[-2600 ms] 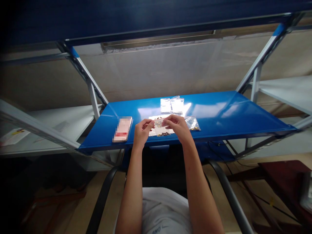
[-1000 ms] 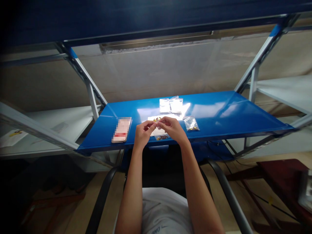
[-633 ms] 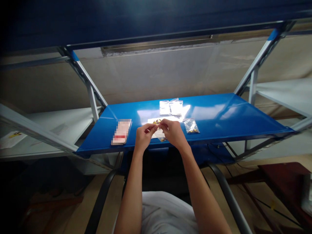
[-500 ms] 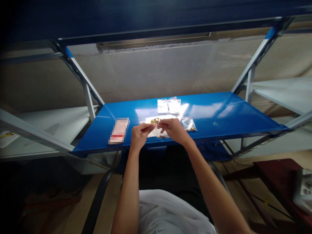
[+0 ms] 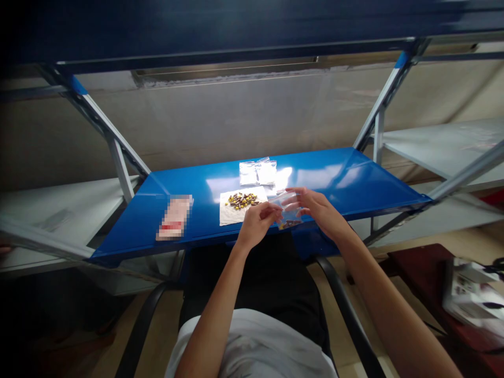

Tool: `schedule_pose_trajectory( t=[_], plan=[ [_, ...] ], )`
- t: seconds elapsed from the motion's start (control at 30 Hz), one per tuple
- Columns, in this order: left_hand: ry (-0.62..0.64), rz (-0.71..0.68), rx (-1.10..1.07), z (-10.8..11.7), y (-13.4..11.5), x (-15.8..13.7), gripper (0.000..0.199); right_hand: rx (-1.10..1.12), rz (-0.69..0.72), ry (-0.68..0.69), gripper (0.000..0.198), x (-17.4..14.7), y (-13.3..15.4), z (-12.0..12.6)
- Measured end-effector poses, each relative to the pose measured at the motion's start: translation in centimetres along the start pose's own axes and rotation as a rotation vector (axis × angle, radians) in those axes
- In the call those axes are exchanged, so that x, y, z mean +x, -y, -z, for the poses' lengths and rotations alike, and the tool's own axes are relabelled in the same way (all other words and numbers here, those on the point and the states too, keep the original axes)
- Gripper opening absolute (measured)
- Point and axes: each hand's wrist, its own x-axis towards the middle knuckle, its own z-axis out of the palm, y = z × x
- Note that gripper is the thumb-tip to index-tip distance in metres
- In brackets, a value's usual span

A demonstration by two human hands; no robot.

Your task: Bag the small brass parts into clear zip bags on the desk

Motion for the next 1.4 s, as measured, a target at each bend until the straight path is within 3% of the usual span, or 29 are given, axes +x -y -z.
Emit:
schedule_pose_trajectory(
  t=[0.07,0.17,0.33,0.47,0.67,0.9,1.13,1.23,1.4],
  plan=[
    [-0.002,0.035,-0.020,-1.5,0.5,1.2,0.007,0.041,-0.053,-0.036,0.064,-0.7,-1.8,1.0],
    [-0.017,0.098,-0.025,-3.5,1.2,3.7,0.011,-0.113,-0.062,-0.206,0.055,-0.7,-4.7,2.5],
    [-0.146,0.138,0.089,-6.7,2.9,8.5,0.029,-0.313,-0.055,-0.438,0.043,2.0,-7.8,5.2],
    [-0.176,0.079,0.314,-7.9,4.1,10.7,0.035,-0.587,-0.051,-0.427,0.045,3.9,-9.0,6.3],
    [-0.073,0.018,0.724,-8.3,4.0,10.9,0.017,-1.058,0.064,-0.296,0.037,4.2,-10.2,7.0],
    [0.046,0.001,0.881,-7.9,4.4,10.0,0.011,-1.212,0.020,-0.300,0.044,3.3,-11.0,6.4],
    [-0.036,-0.046,0.818,-7.2,3.4,9.1,0.020,-1.238,0.022,-0.358,0.043,3.5,-10.0,5.3],
    [-0.134,-0.031,0.822,-5.3,2.5,9.0,0.021,-1.187,0.069,-0.335,0.040,5.7,-8.9,4.6],
    [-0.288,0.031,0.992,-0.7,2.1,10.1,0.033,-0.846,0.118,-0.294,0.030,12.0,-6.9,0.9]
  ],
)
